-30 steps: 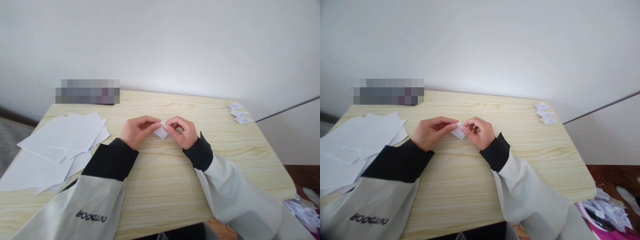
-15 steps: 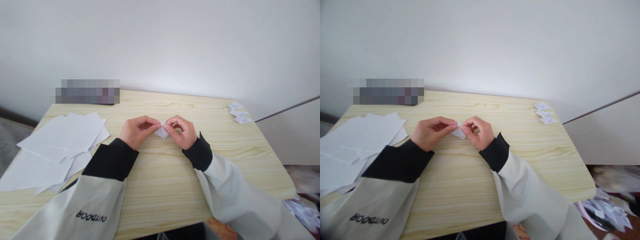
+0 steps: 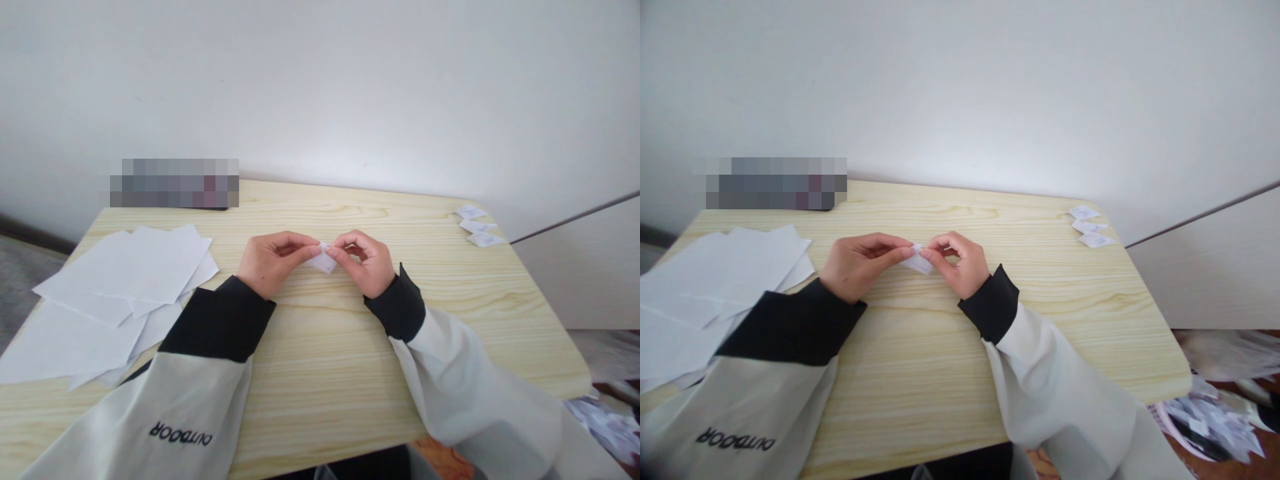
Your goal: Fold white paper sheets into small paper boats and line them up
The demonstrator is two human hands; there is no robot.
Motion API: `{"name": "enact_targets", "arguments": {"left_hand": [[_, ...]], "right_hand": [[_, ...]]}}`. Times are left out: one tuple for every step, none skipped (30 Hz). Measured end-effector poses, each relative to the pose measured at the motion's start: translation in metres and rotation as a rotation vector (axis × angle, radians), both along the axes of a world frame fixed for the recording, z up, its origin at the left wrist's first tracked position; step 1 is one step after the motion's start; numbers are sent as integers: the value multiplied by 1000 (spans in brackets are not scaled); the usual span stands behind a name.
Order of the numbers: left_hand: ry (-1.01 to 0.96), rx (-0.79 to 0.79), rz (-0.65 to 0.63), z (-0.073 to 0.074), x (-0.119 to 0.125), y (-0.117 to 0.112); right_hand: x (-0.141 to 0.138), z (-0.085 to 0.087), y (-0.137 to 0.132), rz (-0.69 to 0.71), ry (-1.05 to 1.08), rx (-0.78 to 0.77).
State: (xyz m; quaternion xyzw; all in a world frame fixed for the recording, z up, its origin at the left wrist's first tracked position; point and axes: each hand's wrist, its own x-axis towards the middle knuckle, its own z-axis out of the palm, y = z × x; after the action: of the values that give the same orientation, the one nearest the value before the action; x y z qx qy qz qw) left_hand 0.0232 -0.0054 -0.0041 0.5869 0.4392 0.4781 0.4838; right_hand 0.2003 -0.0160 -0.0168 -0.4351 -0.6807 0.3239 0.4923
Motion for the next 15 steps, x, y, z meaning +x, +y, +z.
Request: {"name": "enact_targets", "arguments": {"left_hand": [[5, -3, 5, 0, 0, 0], [12, -9, 10, 1, 0, 0], [20, -16, 14, 1, 0, -1], [27, -22, 18, 1, 0, -1], [31, -25, 18, 1, 0, -1], [31, -26, 16, 1, 0, -1], [29, -27, 14, 1, 1, -1], [25, -29, 12, 1, 1, -1], [20, -32, 12, 1, 1, -1], [15, -36, 10, 0, 1, -1], [9, -42, 10, 0, 1, 0], [-2, -50, 9, -1, 1, 0], [-17, -63, 3, -2, 1, 1], [-35, -79, -6, -2, 0, 1], [-55, -99, -18, -3, 0, 2]], "right_hand": [[0, 0, 0, -6, 4, -9], [0, -1, 0, -10, 7, -17], [-1, -1, 0, -14, 11, -23], [-1, -1, 0, -15, 15, -26], [-1, -2, 0, -16, 21, -29], [-1, -2, 0, -16, 25, -32], [-1, -2, 0, -17, 27, -36], [-1, -2, 0, -19, 29, -42], [-2, -3, 0, -22, 29, -48], [-2, -3, 0, -23, 29, -53], [-2, -3, 0, -24, 30, -55], [-2, -3, 0, -24, 32, -56], [-2, -3, 0, -24, 36, -55], [-2, -3, 1, -26, 43, -53], [-2, -3, 1, -31, 54, -52]]}}
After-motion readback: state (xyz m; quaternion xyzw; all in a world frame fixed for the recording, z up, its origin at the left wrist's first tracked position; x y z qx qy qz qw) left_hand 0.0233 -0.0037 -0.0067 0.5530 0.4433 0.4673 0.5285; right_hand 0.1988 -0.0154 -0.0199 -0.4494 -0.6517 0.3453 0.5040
